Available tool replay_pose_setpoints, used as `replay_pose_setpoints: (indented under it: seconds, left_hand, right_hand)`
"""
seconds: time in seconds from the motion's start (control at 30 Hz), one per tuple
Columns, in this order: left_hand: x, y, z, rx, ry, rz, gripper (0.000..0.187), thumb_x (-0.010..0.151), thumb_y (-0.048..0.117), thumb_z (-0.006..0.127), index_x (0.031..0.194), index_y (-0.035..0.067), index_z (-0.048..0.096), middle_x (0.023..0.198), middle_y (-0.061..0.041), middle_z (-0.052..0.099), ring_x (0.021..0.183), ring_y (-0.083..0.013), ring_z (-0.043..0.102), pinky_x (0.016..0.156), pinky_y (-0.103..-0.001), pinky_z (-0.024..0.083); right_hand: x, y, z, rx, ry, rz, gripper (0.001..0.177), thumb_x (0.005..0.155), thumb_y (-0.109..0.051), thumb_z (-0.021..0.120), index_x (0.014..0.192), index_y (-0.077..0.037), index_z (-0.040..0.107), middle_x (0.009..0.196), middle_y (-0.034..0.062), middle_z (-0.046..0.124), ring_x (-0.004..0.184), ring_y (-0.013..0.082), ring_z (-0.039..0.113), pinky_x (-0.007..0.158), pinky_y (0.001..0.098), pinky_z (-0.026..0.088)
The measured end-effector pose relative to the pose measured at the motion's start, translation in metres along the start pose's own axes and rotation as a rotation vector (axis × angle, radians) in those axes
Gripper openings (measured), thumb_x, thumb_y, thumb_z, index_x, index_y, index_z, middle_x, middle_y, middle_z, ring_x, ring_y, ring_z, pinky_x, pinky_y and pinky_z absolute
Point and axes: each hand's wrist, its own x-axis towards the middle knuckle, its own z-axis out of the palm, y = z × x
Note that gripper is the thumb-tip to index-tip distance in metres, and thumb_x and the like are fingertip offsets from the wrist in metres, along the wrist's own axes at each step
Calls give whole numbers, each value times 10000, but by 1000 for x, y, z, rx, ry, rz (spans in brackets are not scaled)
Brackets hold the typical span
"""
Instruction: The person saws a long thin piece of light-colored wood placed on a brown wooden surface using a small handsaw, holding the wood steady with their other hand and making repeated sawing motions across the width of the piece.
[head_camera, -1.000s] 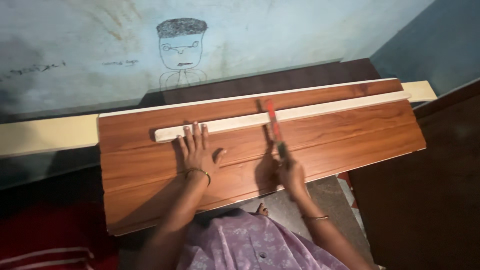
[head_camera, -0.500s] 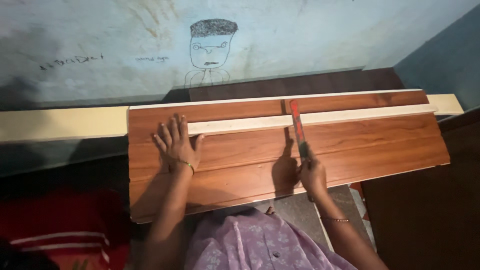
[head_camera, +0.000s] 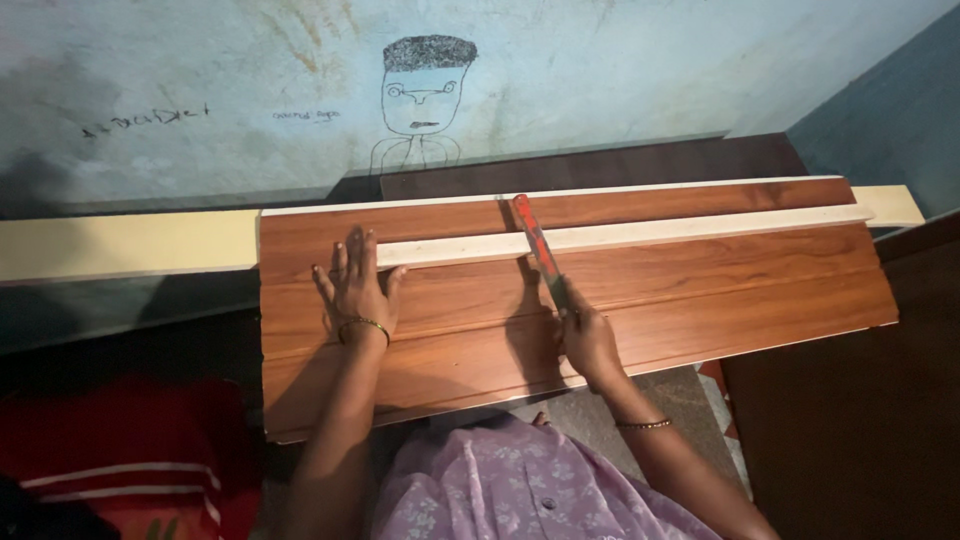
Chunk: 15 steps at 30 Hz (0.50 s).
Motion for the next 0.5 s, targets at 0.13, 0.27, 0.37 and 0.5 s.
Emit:
replay_pose_setpoints:
  seconds: [0.13, 0.27, 0.37, 0.5]
  left_hand:
    - [2, 0, 1, 10, 7, -5, 735, 979, 588, 503, 1587, 212, 335, 1661, -30, 319, 1543, -274, 236, 1215, -636, 52]
    - [0, -1, 1, 4, 14, -13, 755, 965, 605, 517, 1585, 213, 339, 1658, -21, 341, 1548, -265, 255, 1223, -628, 65]
    - [3, -1, 3, 13, 19, -8, 747, 968, 614, 521, 1581, 225, 347, 1653, -34, 349, 1536, -267, 262, 1219, -632, 64]
    - [1, -1, 7, 8, 44, -3, 746, 964, 611, 518, 1577, 220, 353, 1652, -30, 358, 1542, -258, 270, 1227, -630, 69]
  right_hand:
    - [-16, -12, 31, -61, -19, -510, 590, 962, -16, 533, 1536, -137, 469, 1061, 238, 707, 868, 256, 712, 685, 357, 600]
    - [-31, -42, 47, -113, -276, -217, 552, 975, -85, 537, 1509, -221, 514, 771, 229, 751, 664, 244, 737, 655, 364, 576]
    - [-14, -45, 36, -27, -116, -312, 523, 966, -83, 552, 1478, -185, 531, 821, 192, 761, 691, 243, 738, 636, 376, 588]
    - [-14, -41, 43, -164, -64, -197, 537, 981, -100, 526, 1504, -219, 513, 752, 218, 725, 646, 240, 724, 634, 393, 573]
